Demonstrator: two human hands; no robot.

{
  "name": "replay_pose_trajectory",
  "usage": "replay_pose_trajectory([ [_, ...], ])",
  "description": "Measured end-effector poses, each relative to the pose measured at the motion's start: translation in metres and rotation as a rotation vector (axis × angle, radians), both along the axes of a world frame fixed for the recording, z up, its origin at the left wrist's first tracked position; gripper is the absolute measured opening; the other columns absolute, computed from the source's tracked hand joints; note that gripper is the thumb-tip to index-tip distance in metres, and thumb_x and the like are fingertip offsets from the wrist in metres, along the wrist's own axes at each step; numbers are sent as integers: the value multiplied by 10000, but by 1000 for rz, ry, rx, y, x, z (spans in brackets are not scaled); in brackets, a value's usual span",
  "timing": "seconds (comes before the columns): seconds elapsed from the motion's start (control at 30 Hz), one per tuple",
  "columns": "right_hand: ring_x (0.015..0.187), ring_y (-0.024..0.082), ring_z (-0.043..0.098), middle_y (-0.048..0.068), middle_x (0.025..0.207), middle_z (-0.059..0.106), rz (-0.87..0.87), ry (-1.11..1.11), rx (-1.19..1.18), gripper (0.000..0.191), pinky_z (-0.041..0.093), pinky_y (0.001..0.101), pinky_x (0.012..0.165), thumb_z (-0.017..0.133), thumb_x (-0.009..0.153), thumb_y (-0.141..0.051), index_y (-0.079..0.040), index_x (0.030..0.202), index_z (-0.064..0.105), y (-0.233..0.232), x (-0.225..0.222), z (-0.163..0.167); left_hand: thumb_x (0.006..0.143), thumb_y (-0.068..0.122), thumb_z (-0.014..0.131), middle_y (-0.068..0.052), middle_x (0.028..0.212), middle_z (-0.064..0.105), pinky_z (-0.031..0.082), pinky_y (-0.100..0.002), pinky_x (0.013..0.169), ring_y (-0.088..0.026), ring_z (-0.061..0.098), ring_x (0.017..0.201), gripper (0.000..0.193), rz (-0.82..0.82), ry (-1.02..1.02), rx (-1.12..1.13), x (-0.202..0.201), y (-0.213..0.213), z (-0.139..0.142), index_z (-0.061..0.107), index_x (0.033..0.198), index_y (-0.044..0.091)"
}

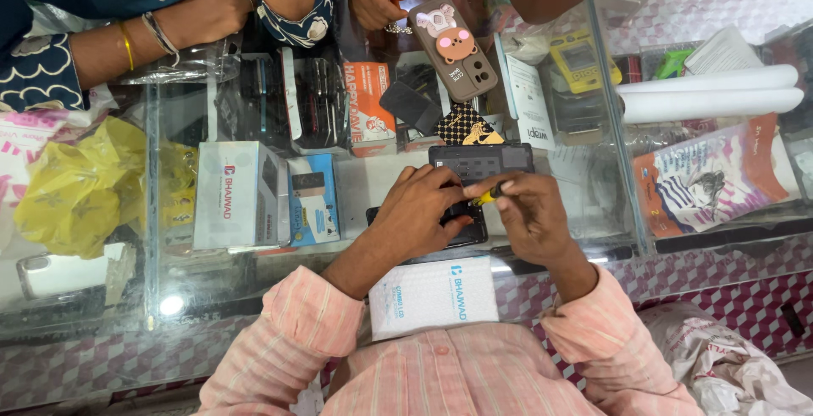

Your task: The person uses a yellow-handled screwdriver to remove screws from the back of a black smartphone. They then set the screwdriver down and use their fingers to peel off the back cover, exposing the internal components.

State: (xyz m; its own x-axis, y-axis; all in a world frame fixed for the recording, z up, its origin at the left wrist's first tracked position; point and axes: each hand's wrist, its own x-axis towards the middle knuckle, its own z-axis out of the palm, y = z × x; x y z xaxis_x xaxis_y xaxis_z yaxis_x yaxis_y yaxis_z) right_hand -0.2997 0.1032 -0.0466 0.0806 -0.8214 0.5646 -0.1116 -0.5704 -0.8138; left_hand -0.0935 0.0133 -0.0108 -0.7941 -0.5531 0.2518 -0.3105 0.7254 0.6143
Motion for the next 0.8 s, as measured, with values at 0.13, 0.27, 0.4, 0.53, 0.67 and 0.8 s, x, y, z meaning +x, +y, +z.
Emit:
replay_pose_trajectory([
  [0.13,1125,199,635,157,1247,574,-184,95,-90,430,555,330,980,676,987,20,-111,1278,388,-3,2,5,755,297,848,-20,1024,665,425,-389,870,-223,610,1011,312,12,-11,50,0,0,0,780,1001,117],
  [0.27,1186,256,713,185,1238,662,-25,-19,65,310,605,365,1026,573,1067,35,-98,1294,409,-1,3,10,742,304,858,-6,1005,663,424,-390,884,-216,616,992,320,8,-40,80,-2,-3,4,761,983,117],
  [0.4,1137,243,616,186,1249,578,-158,111,-70,419,528,352,989,695,992,-5,-95,1276,399,-2,2,11,711,312,881,-34,979,643,422,-398,875,-251,604,993,342,51,-93,81,-3,-5,7,719,935,110],
  [0.53,1135,239,682,160,1215,654,-102,15,-4,341,588,356,990,650,1030,6,-105,1283,449,-3,1,10,716,329,888,-39,974,633,420,-405,867,-249,600,981,361,50,-139,101,-4,-6,8,704,933,107],
  [0.67,1142,247,624,206,1195,600,-211,200,-97,599,538,363,987,812,840,-124,-89,1290,419,-2,1,12,708,294,875,-27,1020,648,427,-398,871,-237,608,1002,321,47,-102,79,-3,-6,6,735,942,125],
  [0.8,1136,267,738,213,1192,679,-148,86,-25,413,636,379,943,674,1006,10,-111,1321,436,-2,0,13,718,325,885,-25,1028,651,426,-400,888,-240,603,1009,360,37,-92,98,-3,-6,5,753,982,120],
])
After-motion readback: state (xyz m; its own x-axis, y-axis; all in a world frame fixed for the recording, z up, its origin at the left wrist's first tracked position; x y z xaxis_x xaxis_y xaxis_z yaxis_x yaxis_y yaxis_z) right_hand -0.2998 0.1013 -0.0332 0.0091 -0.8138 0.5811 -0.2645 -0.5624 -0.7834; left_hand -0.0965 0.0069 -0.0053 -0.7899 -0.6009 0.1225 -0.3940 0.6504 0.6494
